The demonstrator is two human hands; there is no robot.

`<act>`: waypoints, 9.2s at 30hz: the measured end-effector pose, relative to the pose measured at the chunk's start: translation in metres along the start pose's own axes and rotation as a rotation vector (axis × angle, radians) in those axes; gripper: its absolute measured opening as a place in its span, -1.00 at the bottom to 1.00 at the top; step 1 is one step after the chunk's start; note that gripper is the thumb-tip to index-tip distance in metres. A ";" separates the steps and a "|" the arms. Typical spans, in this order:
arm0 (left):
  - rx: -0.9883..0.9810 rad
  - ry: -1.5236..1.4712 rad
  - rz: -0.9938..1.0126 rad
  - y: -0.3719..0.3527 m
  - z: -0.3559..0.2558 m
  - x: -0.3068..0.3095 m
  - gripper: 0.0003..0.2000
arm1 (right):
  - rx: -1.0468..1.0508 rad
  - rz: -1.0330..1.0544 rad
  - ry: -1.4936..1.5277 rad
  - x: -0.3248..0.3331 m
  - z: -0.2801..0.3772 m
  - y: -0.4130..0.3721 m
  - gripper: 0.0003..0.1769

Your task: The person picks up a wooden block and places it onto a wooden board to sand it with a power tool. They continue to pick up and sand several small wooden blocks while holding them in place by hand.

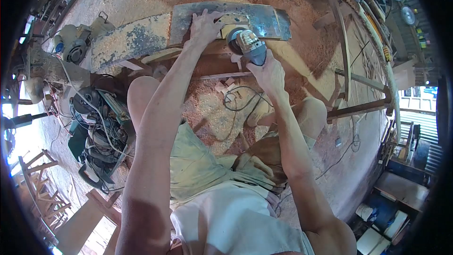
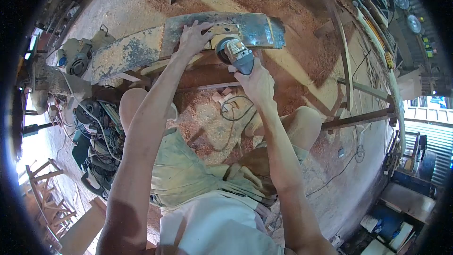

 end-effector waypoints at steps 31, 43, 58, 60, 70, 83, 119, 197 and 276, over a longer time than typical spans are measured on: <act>0.054 0.031 -0.037 0.000 -0.004 0.002 -0.48 | -0.020 -0.011 -0.042 0.001 0.016 0.002 -0.32; 0.039 0.019 -0.032 -0.003 -0.005 0.002 -0.48 | -0.036 -0.038 -0.046 -0.001 0.012 0.008 -0.38; 0.048 0.030 -0.041 0.000 0.000 -0.003 -0.47 | -0.069 -0.069 -0.078 0.001 -0.003 0.002 -0.34; 0.042 0.031 -0.050 0.002 -0.002 0.000 -0.48 | -0.096 -0.097 -0.079 0.003 -0.004 0.004 -0.34; 0.021 0.051 -0.051 0.002 0.004 -0.009 -0.48 | -0.039 -0.057 -0.079 -0.002 0.006 0.005 -0.28; 0.052 0.060 0.006 0.001 -0.007 0.006 -0.47 | -0.049 -0.066 -0.056 -0.004 0.009 0.005 -0.28; 0.009 -0.004 0.029 0.004 -0.006 0.018 -0.46 | -0.023 -0.099 -0.004 -0.008 0.001 0.001 -0.29; 0.046 0.148 0.005 -0.004 0.000 -0.009 -0.39 | -0.049 0.014 -0.019 0.003 0.005 -0.007 -0.28; 0.046 0.197 0.057 -0.001 -0.007 -0.006 -0.35 | -0.039 -0.010 -0.049 0.001 0.012 -0.009 -0.35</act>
Point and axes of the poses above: each hand's wrist, its own y-axis towards the middle knuckle, its own x-axis out of the back of the hand, z = x × y, the point moved 5 cm from there along y, towards the middle knuckle, and after that the axes turned 13 degrees about -z, right-handed, at the moved point
